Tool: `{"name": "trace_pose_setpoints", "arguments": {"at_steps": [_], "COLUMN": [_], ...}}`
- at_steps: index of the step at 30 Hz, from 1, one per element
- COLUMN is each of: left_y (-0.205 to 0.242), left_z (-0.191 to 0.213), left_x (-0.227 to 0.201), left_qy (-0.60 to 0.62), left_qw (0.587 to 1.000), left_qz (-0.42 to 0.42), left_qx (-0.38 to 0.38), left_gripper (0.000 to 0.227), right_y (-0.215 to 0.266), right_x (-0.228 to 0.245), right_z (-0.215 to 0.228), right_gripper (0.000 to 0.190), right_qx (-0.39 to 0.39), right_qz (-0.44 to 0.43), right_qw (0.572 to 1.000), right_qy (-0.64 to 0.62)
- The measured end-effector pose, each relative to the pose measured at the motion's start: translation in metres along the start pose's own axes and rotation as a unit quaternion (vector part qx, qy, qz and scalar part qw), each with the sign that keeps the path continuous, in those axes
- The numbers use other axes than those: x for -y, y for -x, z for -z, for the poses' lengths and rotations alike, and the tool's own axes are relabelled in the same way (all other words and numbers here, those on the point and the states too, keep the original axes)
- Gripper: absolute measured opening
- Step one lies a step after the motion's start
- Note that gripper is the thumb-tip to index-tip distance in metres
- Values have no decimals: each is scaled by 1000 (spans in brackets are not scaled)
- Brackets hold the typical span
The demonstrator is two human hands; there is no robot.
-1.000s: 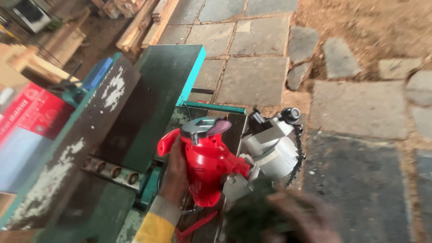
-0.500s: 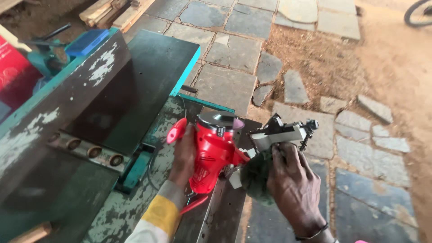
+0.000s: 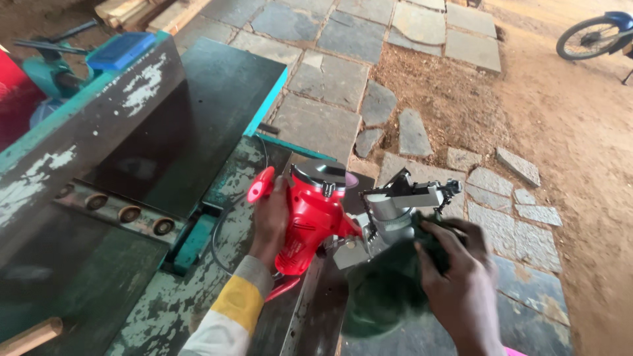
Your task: The person wipes down a red chain sharpening tool with a dark cloth, cleaning different parts of the device and its internal components.
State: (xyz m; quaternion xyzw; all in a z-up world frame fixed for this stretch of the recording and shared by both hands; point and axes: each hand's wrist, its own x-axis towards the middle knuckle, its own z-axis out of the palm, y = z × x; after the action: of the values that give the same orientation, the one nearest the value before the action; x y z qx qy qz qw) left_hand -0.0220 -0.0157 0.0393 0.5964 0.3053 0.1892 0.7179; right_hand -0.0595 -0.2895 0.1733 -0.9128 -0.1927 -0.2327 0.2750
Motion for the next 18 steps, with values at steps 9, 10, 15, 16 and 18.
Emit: {"name": "trace_pose_setpoints", "arguments": {"at_steps": [9,10,15,16,18], "left_y": [-3,-3,-3,-3,-11], "left_z": [-3,-3,-1,0,2], "left_x": [3,3,13,16,12], "left_qy": [41,38,-9,26,61], "left_qw": [999,999,1000,1000,998], "left_qz": [31,25,-10,10,19], "left_qx": [-4,-12,-21,-12,-2], "left_gripper": [42,39,39,40,40], "right_y": [4,6,-1,3,5], "right_x": [-10,-8,-12,-7,0], "right_z": [-67,-76,-42,-34,-32], "right_gripper": [33,33,41,41,37], "right_qx": [160,159,171,174,-26], "right_qz": [75,74,95,95,139], "right_qw": [961,961,979,978,990], "right_qy": [211,213,-63,-63,-1]}}
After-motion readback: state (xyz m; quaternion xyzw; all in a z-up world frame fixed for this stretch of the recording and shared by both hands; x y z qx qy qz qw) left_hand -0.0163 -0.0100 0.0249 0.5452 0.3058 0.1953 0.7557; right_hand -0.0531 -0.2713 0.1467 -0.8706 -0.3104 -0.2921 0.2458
